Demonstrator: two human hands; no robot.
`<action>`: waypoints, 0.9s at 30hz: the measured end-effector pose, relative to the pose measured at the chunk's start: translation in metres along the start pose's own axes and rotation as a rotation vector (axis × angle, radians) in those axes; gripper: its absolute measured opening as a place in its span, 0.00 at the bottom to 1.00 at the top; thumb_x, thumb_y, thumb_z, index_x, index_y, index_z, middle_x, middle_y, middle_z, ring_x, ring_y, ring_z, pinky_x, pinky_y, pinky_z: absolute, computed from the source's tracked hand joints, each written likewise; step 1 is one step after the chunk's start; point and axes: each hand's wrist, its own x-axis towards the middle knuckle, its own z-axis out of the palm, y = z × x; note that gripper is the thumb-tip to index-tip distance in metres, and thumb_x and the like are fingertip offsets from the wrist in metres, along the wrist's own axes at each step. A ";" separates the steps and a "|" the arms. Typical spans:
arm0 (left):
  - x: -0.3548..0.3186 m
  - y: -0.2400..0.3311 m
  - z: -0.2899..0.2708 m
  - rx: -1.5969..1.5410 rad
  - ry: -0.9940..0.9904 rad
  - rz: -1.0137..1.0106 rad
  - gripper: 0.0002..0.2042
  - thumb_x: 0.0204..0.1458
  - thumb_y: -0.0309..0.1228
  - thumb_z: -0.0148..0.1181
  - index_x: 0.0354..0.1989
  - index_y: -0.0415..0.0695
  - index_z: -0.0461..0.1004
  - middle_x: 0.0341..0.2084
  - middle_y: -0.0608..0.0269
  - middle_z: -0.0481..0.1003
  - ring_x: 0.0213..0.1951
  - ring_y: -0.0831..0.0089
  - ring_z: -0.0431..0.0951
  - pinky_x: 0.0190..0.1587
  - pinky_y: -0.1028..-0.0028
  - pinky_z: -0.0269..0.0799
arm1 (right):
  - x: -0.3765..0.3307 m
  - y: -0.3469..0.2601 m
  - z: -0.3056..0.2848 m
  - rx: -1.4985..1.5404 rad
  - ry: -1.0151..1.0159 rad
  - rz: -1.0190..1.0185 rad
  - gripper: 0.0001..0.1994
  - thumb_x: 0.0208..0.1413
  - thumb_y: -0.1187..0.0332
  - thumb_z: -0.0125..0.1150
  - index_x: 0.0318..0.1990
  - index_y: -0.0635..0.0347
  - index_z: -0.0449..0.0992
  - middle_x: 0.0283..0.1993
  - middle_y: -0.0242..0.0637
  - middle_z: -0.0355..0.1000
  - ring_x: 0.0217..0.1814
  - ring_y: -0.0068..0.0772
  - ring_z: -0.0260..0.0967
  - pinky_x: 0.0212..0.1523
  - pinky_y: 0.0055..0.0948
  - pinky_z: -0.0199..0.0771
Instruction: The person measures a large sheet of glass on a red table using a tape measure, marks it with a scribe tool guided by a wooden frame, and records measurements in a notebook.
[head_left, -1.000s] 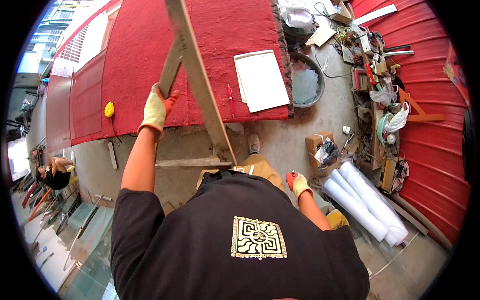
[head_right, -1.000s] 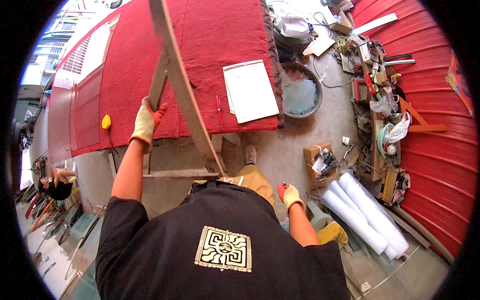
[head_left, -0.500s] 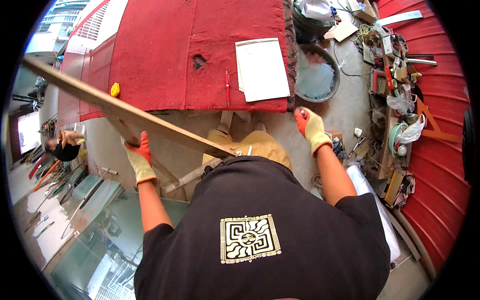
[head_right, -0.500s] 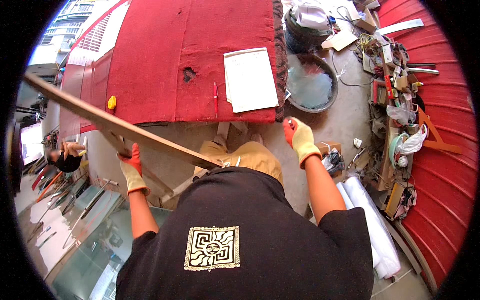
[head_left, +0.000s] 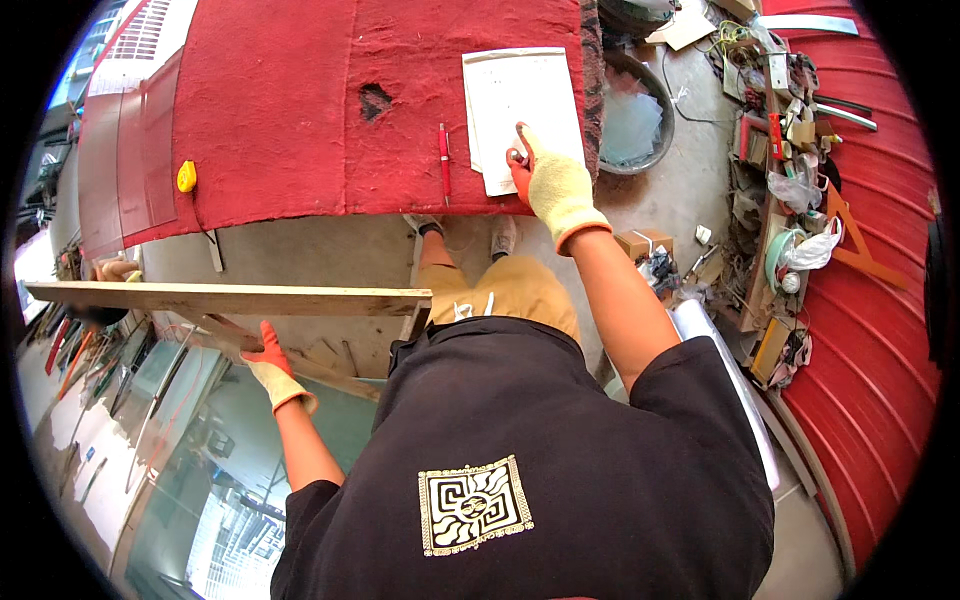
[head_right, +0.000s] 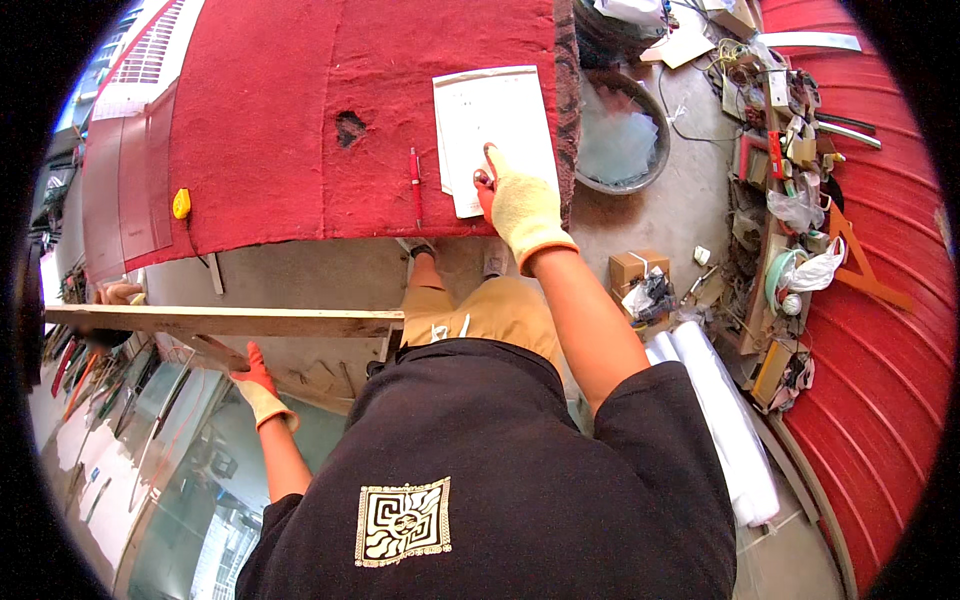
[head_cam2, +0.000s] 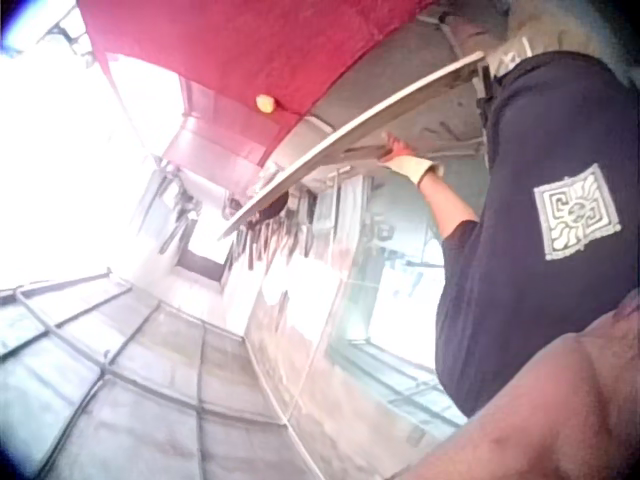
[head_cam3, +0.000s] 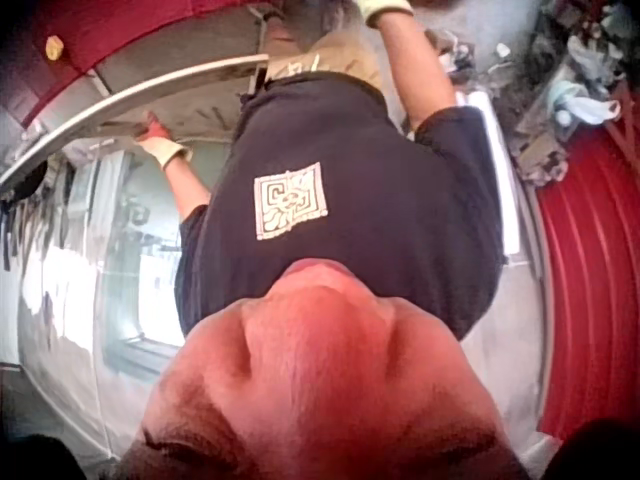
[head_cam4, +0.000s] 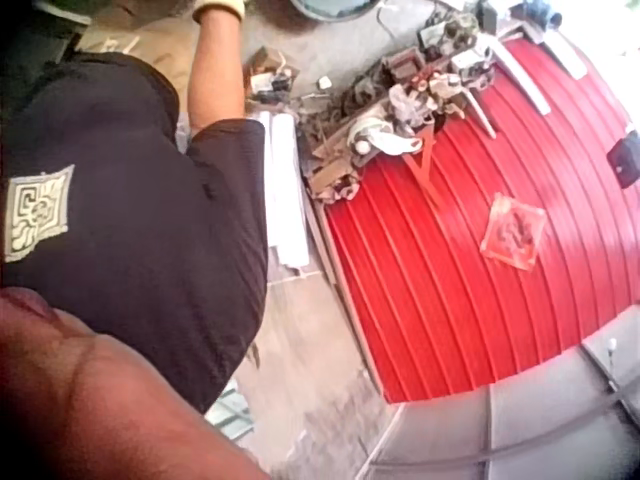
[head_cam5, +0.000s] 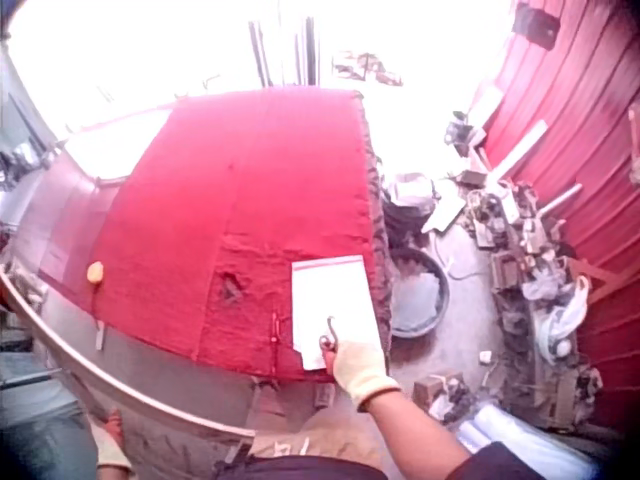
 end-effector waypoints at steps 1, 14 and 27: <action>0.001 0.002 0.000 0.015 0.008 0.022 0.51 0.58 0.57 0.75 0.75 0.26 0.60 0.72 0.34 0.69 0.71 0.49 0.72 0.73 0.57 0.66 | 0.002 0.001 0.007 -0.018 0.012 0.012 0.26 0.66 0.56 0.66 0.70 0.44 0.78 0.43 0.48 0.85 0.46 0.57 0.84 0.50 0.52 0.82; 0.036 -0.011 0.003 -0.008 -0.013 -0.057 0.50 0.58 0.57 0.75 0.74 0.27 0.62 0.71 0.38 0.70 0.70 0.51 0.73 0.72 0.58 0.67 | -0.044 -0.035 -0.012 0.181 -0.100 -0.144 0.07 0.60 0.66 0.69 0.45 0.50 0.82 0.34 0.43 0.81 0.36 0.52 0.82 0.38 0.46 0.81; 0.025 0.030 0.017 -0.004 -0.039 -0.035 0.49 0.57 0.60 0.74 0.71 0.27 0.64 0.65 0.36 0.75 0.62 0.47 0.78 0.66 0.56 0.73 | -0.129 0.015 -0.003 0.104 -0.272 -0.200 0.13 0.71 0.55 0.62 0.39 0.53 0.80 0.35 0.47 0.81 0.40 0.60 0.80 0.40 0.52 0.79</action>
